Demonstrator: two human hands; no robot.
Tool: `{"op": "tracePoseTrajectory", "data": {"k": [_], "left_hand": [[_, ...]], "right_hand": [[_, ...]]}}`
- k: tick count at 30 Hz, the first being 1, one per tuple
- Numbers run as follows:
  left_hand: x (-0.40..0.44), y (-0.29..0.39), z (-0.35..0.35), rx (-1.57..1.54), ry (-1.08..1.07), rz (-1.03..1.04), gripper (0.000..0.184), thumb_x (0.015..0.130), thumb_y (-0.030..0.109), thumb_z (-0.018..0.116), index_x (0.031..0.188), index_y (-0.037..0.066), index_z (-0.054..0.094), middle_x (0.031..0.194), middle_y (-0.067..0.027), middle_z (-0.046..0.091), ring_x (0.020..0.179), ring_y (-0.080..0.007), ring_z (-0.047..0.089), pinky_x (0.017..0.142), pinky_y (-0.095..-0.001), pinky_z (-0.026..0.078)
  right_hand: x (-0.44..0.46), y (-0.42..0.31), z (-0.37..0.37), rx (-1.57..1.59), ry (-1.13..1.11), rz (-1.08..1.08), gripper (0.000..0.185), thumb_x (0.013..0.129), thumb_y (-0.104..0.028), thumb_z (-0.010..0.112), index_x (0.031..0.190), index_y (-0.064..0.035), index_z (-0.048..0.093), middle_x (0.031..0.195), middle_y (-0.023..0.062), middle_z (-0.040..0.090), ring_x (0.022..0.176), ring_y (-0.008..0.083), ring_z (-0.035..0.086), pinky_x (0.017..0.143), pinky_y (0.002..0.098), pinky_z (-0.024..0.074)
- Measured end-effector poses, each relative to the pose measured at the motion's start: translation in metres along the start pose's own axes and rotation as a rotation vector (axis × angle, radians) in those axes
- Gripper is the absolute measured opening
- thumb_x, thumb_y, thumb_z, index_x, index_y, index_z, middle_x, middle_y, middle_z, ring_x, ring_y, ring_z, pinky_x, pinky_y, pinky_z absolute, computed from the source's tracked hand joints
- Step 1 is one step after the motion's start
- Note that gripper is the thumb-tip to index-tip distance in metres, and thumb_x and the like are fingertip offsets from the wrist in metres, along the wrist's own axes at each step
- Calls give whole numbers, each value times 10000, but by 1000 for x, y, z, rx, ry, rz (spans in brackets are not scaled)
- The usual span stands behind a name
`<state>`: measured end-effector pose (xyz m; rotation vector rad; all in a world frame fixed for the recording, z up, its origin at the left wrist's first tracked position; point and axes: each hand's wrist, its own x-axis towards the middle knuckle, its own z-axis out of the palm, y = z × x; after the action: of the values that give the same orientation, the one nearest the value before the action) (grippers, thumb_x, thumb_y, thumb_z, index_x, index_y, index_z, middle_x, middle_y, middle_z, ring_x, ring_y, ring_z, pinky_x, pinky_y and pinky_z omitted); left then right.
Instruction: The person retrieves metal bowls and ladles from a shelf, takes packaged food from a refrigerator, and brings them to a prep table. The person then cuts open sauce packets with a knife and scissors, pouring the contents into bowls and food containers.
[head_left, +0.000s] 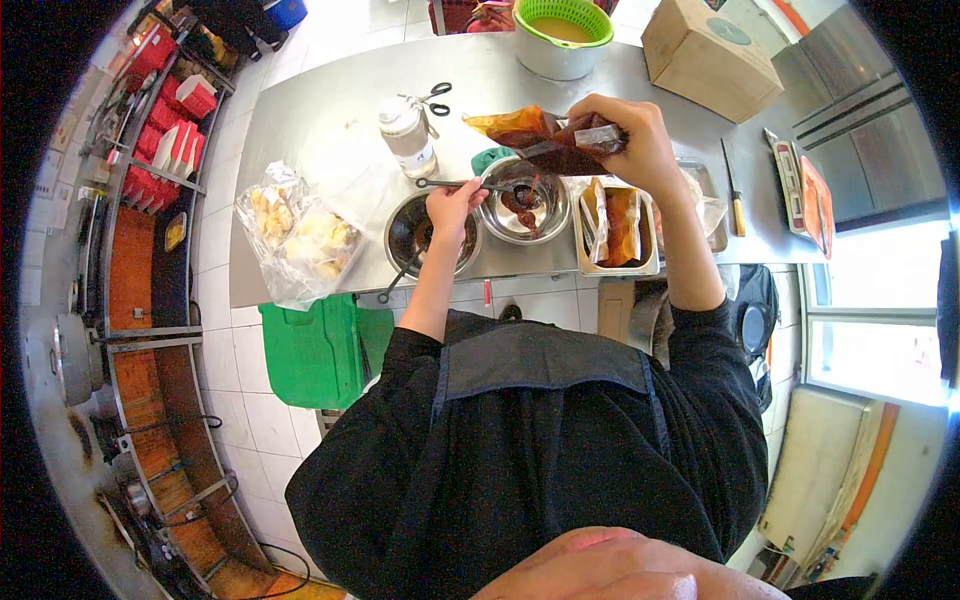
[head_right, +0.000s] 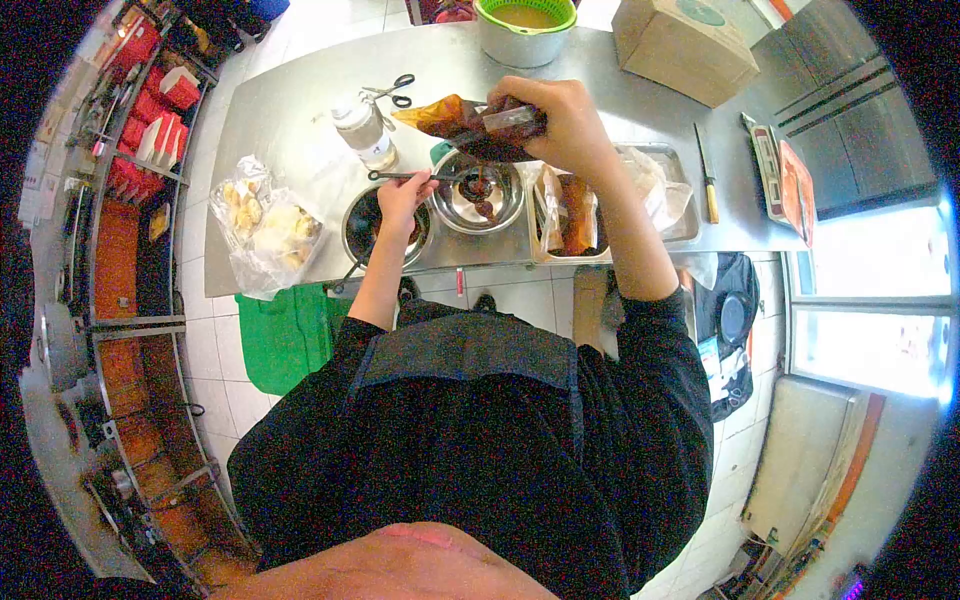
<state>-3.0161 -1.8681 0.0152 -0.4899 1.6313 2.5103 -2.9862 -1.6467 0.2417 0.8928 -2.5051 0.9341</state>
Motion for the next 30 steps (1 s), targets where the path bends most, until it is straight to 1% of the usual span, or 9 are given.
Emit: {"op": "tracePoseTrajectory", "data": {"k": [6,12,14,17,23,30], "left_hand": [[-2,2,1,-8,-1,-1,160,740,27,676,826,-56,571,748,-114,628,609,-160,632,514,-201,510],[-3,2,0,-12,-6,-14,171,739,33,677,833,-57,566,746,-112,627,609,-164,632,516,-205,510],[-3,2,0,-7,-6,-14,176,740,40,679,835,-55,567,743,-111,628,608,-162,632,516,-202,508],[-4,3,2,-6,-4,-32,185,739,58,684,838,-50,570,739,-111,632,609,-156,632,514,-194,503],[-6,7,5,-22,-4,-64,199,733,66,690,845,-48,572,735,-114,635,611,-149,633,513,-183,497],[-6,8,4,-43,-31,-67,210,735,71,687,860,-55,573,746,-104,630,632,-146,633,525,-177,496]], "right_hand": [[-5,0,1,16,27,8,258,636,30,632,880,-36,580,780,103,647,720,221,638,671,272,477],[-17,4,7,40,91,58,310,601,61,608,892,-47,599,779,98,650,724,206,640,669,265,475],[-23,4,9,76,94,141,293,624,14,651,898,-69,590,784,102,641,736,200,641,663,285,482],[-30,0,11,78,118,143,295,616,33,644,888,-65,589,779,99,644,740,181,639,666,280,482],[-42,9,25,140,142,159,271,620,21,648,869,-67,590,751,96,638,710,194,640,643,272,477],[-48,12,33,108,179,167,253,623,12,650,854,-69,586,729,106,626,682,214,634,616,283,468]]}}
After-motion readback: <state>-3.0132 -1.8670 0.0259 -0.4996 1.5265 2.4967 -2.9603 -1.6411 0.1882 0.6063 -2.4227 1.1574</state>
